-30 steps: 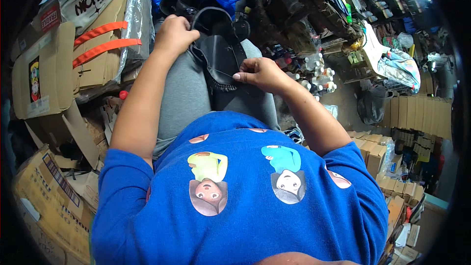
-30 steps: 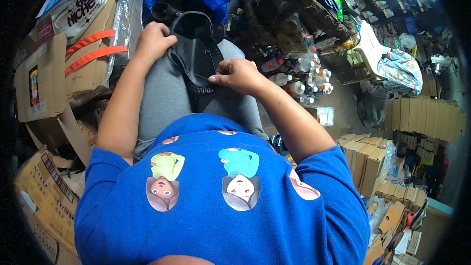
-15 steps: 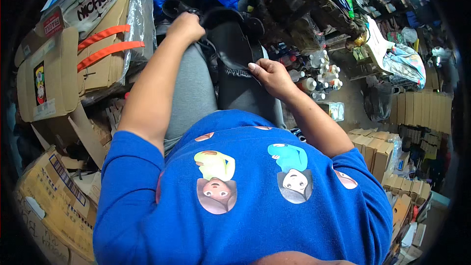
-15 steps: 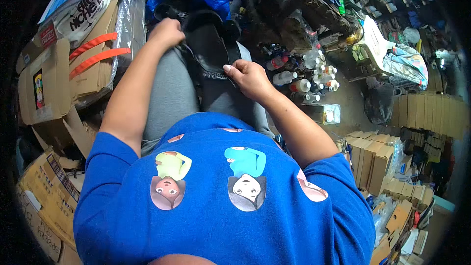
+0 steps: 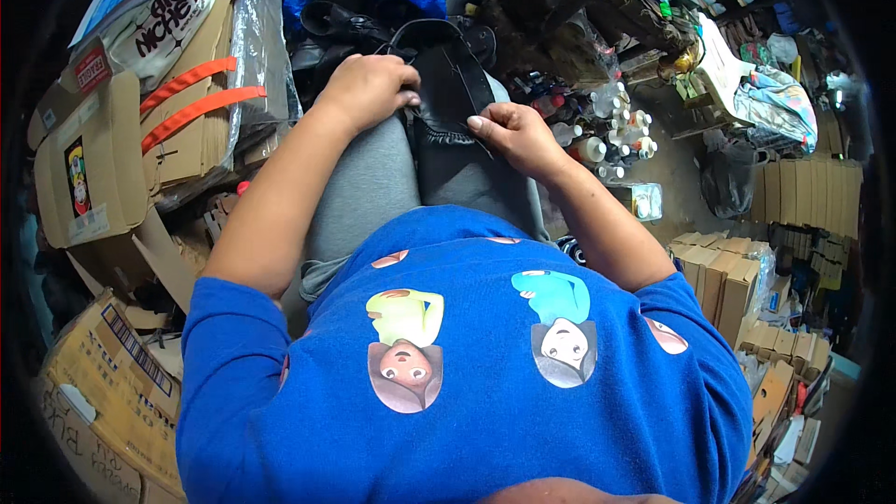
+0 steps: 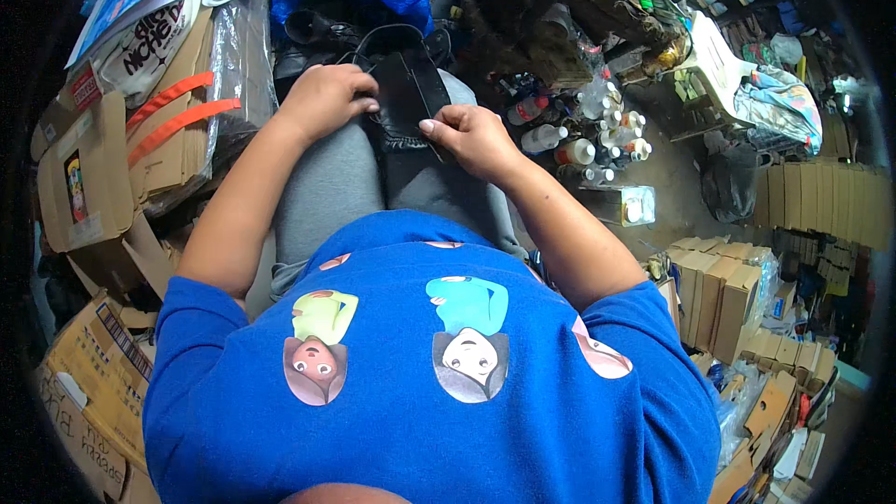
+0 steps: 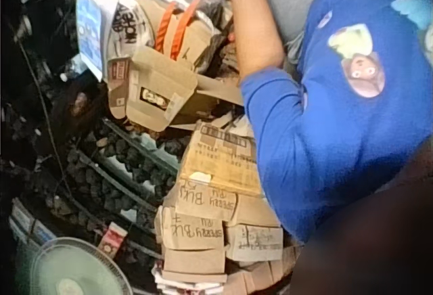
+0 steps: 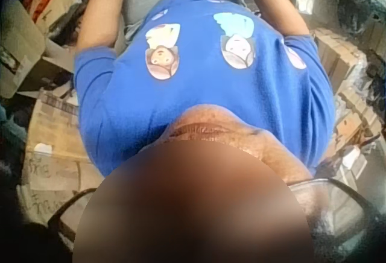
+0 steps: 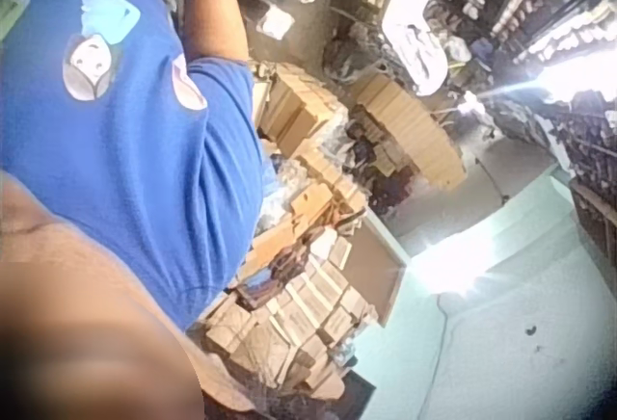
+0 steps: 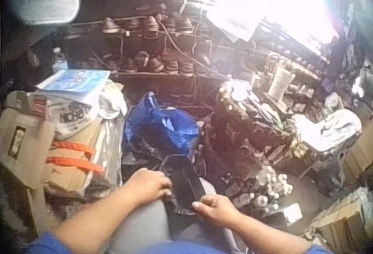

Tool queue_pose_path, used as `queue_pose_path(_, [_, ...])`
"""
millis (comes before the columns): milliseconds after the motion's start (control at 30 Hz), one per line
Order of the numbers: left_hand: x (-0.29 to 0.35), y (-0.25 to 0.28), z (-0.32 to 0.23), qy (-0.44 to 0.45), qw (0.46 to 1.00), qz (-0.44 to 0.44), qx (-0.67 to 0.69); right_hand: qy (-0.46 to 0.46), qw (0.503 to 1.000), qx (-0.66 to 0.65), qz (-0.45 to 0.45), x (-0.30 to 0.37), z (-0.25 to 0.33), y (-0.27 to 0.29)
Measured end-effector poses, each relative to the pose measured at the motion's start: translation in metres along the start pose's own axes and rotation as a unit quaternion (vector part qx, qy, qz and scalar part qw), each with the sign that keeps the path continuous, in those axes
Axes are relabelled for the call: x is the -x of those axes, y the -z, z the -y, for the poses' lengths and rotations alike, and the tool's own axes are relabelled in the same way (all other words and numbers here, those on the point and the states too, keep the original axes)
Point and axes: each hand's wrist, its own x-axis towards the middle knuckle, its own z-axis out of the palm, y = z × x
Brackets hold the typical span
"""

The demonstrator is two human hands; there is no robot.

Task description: Sewing or threading a decorative cord through the edge of a black sandal component.

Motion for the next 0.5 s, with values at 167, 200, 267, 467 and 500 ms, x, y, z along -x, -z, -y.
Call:
queue_pose_path(167, [-0.015,-0.007,-0.028,0.013,0.992,-0.054,-0.113,0.11,0.985,0.119,-0.061,0.001,0.013,-0.002])
queue_pose_path(200, [-0.01,-0.008,-0.035,0.005,0.992,-0.053,-0.115,0.106,0.985,0.117,-0.068,0.0,0.015,0.002])
queue_pose_path(267, [0.003,-0.013,-0.05,-0.093,0.985,-0.138,0.045,0.143,0.972,0.18,-0.05,-0.007,0.015,0.013])
queue_pose_path(467, [0.032,-0.037,-0.079,-0.048,0.976,-0.121,0.173,0.149,0.97,0.169,0.093,-0.028,0.001,0.034])
queue_pose_path(500, [0.033,-0.038,-0.078,-0.044,0.976,-0.123,0.175,0.125,0.982,0.108,0.091,-0.027,0.005,0.03])
